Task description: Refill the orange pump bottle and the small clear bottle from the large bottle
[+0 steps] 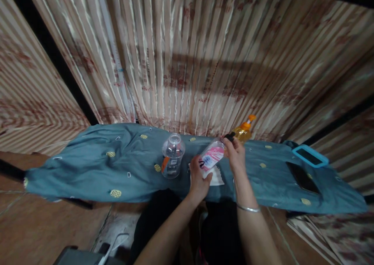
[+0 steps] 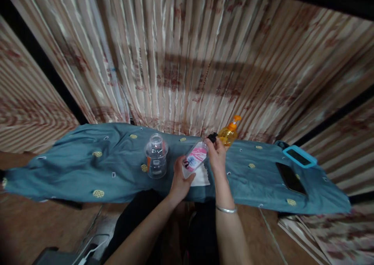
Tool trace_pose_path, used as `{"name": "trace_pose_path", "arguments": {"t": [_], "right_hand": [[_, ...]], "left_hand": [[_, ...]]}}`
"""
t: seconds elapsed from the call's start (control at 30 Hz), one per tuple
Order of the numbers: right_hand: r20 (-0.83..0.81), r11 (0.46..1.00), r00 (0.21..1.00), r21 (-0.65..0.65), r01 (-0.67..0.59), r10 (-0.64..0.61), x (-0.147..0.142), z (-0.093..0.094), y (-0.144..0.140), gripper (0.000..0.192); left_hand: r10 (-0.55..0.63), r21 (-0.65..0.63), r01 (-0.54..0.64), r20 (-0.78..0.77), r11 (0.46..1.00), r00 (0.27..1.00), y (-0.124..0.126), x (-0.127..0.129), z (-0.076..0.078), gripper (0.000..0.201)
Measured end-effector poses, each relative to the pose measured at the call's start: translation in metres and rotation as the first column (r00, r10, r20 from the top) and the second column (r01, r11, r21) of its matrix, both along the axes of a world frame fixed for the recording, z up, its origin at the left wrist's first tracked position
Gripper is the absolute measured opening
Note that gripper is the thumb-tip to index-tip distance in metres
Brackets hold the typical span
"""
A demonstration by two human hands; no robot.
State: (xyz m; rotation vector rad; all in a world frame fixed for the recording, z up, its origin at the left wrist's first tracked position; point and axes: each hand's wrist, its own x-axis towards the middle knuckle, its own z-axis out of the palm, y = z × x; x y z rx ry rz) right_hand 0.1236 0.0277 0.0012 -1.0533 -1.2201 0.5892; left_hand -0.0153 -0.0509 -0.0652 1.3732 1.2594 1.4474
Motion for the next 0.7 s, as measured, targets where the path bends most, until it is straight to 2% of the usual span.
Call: {"name": "trace_pose_path", "arguments": {"t": [0.17, 0.3, 0.43, 0.7], "right_hand": [[0.115, 0.991, 0.985, -0.039, -0.125, 0.129, -0.02, -0.024, -0.022, 0.034], [0.135, 0.995, 0.986, -0.044, -0.094, 0.099, -0.029, -0.032, -0.028, 0.034], [0.091, 0.998, 0.994, -0.035, -0.057, 0.06, -0.029, -0.033, -0.027, 0.033], [0.12, 0.978, 0.974, -0.108, -0.178, 0.191, -0.021, -0.026, -0.026, 0.035]], "left_hand": [[0.046, -0.111, -0.045, 0.004, 0.993, 0.999, 0.015, 0.003, -0.003, 0.094], [-0.002, -0.154, 0.003, 0.005, 0.988, 1.0, 0.021, 0.011, 0.0, 0.095], [-0.003, -0.149, 0.0, -0.016, 0.989, 1.0, 0.023, 0.014, 0.005, 0.082], [0.001, -0.189, -0.005, -0.021, 0.982, 1.0, 0.027, 0.011, 0.004, 0.084]]}}
